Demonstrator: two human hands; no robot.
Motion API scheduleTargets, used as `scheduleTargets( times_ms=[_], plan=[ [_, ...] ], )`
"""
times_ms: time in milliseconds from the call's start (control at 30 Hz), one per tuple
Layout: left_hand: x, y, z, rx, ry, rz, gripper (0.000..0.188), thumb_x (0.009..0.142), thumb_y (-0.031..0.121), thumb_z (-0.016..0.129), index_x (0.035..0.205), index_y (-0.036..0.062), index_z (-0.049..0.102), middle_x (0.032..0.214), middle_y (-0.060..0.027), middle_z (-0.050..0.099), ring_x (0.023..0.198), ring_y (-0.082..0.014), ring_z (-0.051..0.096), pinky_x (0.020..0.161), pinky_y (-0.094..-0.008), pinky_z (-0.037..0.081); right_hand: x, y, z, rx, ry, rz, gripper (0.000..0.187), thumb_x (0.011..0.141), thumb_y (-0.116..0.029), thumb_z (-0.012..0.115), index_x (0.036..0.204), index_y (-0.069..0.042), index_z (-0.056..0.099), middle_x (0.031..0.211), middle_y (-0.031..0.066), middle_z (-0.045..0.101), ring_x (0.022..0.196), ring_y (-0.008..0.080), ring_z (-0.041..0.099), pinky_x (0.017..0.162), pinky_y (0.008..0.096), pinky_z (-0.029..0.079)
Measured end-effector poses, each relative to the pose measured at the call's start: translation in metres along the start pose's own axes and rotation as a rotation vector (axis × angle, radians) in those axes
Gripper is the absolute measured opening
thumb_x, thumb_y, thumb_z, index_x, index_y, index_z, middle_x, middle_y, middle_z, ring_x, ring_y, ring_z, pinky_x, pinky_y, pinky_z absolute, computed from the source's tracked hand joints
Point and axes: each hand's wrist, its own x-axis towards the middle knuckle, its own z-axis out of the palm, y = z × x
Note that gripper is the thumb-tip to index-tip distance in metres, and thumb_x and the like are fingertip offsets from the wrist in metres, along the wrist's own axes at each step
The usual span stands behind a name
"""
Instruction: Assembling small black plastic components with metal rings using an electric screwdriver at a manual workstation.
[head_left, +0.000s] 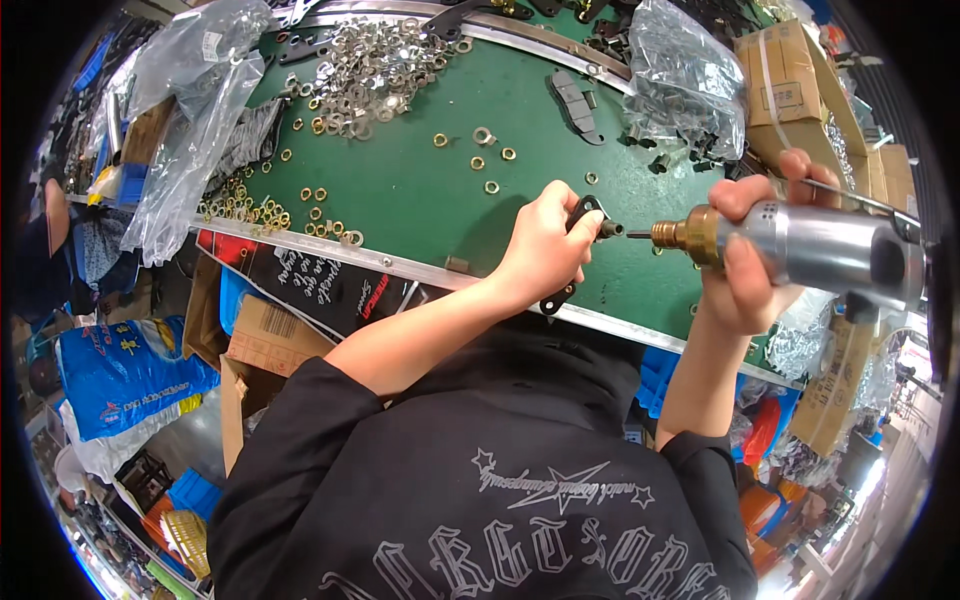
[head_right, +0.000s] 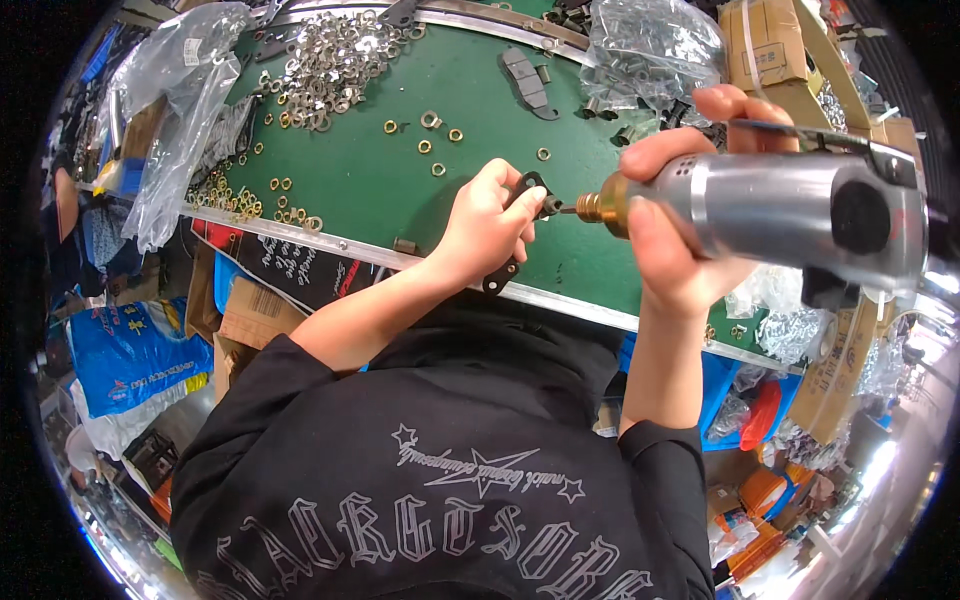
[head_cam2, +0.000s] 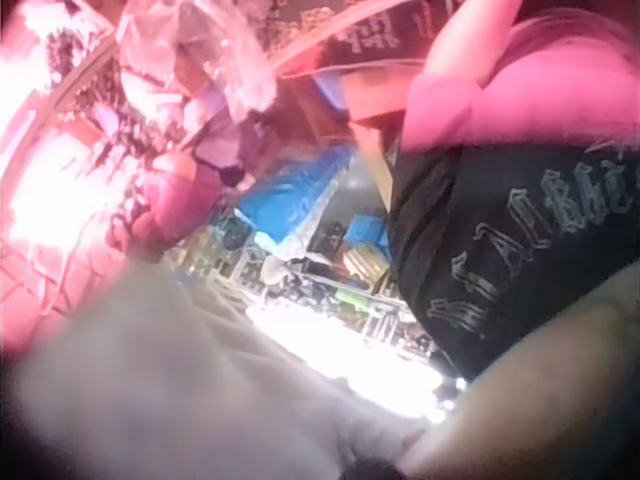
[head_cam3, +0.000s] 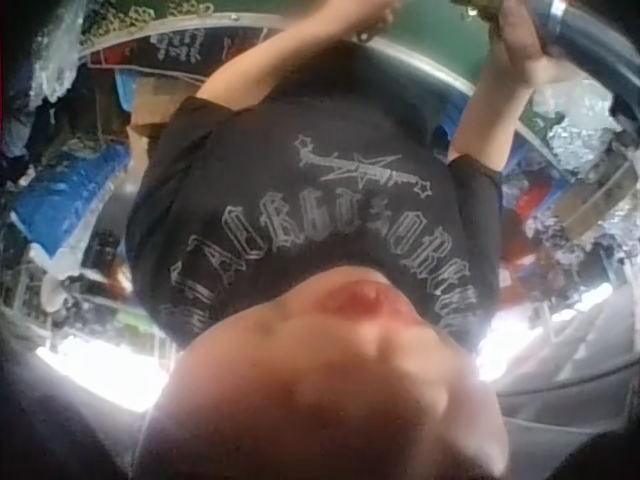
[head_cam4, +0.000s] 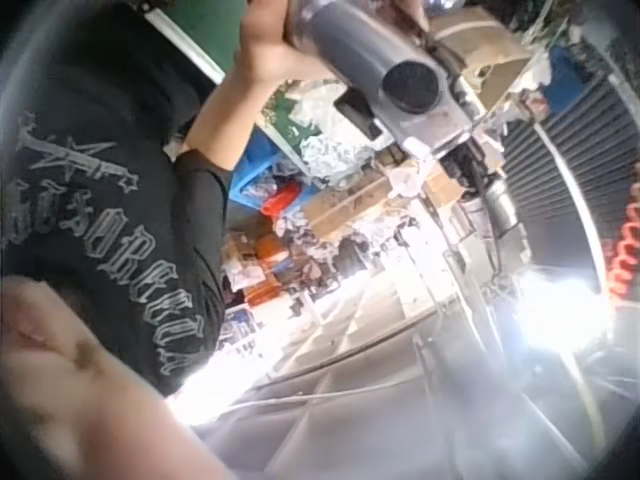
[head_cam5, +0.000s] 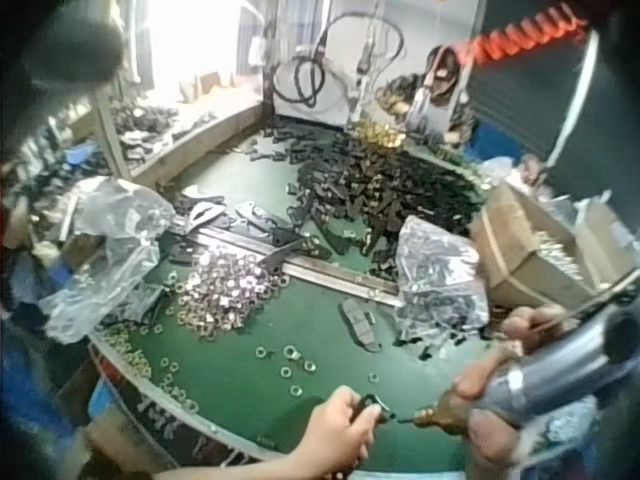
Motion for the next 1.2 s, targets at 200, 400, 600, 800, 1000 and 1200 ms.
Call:
scheduleTargets(
  times_ms=[200,400,600,800,1000,1200],
  plan=[
    [0.001,-0.004,0.000,0.009,0.018,0.034,0.019,0.083,0.015,0.053,0.083,0.0003,0.040,0.054,-0.0050,0.052,0.038,-0.0100,0.048,0.035,-0.0236,0.037,-0.006,0.010,0.010,-0.187,0.022,-0.021,0.073,0.058,-0.007,0.066,0.119,0.002,0.027,0.107,0.0157,0.041,0.071,0.0179,0.058,0.078,0.0303,0.041],
    [0.000,-0.001,0.000,0.017,0.007,0.011,0.020,0.083,0.015,0.053,0.083,0.0006,0.040,0.053,-0.0048,0.052,0.038,-0.0101,0.048,0.035,-0.0236,0.037,-0.010,0.014,0.008,-0.211,0.031,-0.029,0.071,0.058,-0.007,0.065,0.118,0.002,0.027,0.106,0.0157,0.042,0.072,0.0186,0.058,0.079,0.0309,0.040],
    [0.000,-0.001,0.000,0.020,0.010,0.019,0.020,0.082,0.016,0.054,0.082,0.0004,0.042,0.052,-0.0044,0.051,0.037,-0.0104,0.048,0.035,-0.0237,0.037,-0.015,0.016,0.013,-0.146,-0.038,-0.010,0.067,0.061,-0.005,0.064,0.119,0.001,0.030,0.109,0.0163,0.041,0.073,0.0197,0.057,0.068,0.0283,0.045],
    [0.004,0.002,0.004,0.029,0.007,0.027,0.018,0.080,0.013,0.054,0.077,-0.0004,0.043,0.053,-0.0057,0.051,0.039,-0.0113,0.049,0.035,-0.0252,0.039,-0.010,0.023,0.005,-0.165,-0.159,-0.063,0.065,0.062,-0.001,0.063,0.118,0.000,0.031,0.106,0.0141,0.044,0.073,0.0190,0.057,0.064,0.0261,0.045],
    [0.008,0.001,0.008,-0.012,0.026,0.027,0.018,0.080,0.016,0.056,0.079,0.0009,0.046,0.052,-0.0041,0.052,0.039,-0.0095,0.048,0.036,-0.0235,0.038,0.000,0.007,0.023,-0.277,-0.051,0.051,0.062,0.061,-0.002,0.065,0.115,0.002,0.036,0.108,0.0141,0.046,0.075,0.0196,0.058,0.065,0.0256,0.045],
    [0.019,0.006,0.007,-0.048,0.006,-0.034,0.019,0.080,0.016,0.055,0.081,-0.0006,0.045,0.053,-0.0055,0.051,0.038,-0.0106,0.048,0.035,-0.0243,0.038,0.017,0.000,0.051,-0.403,0.148,0.126,0.054,0.063,-0.002,0.063,0.112,0.004,0.041,0.106,0.0160,0.050,0.074,0.0203,0.059,0.068,0.0275,0.047]
  ],
)
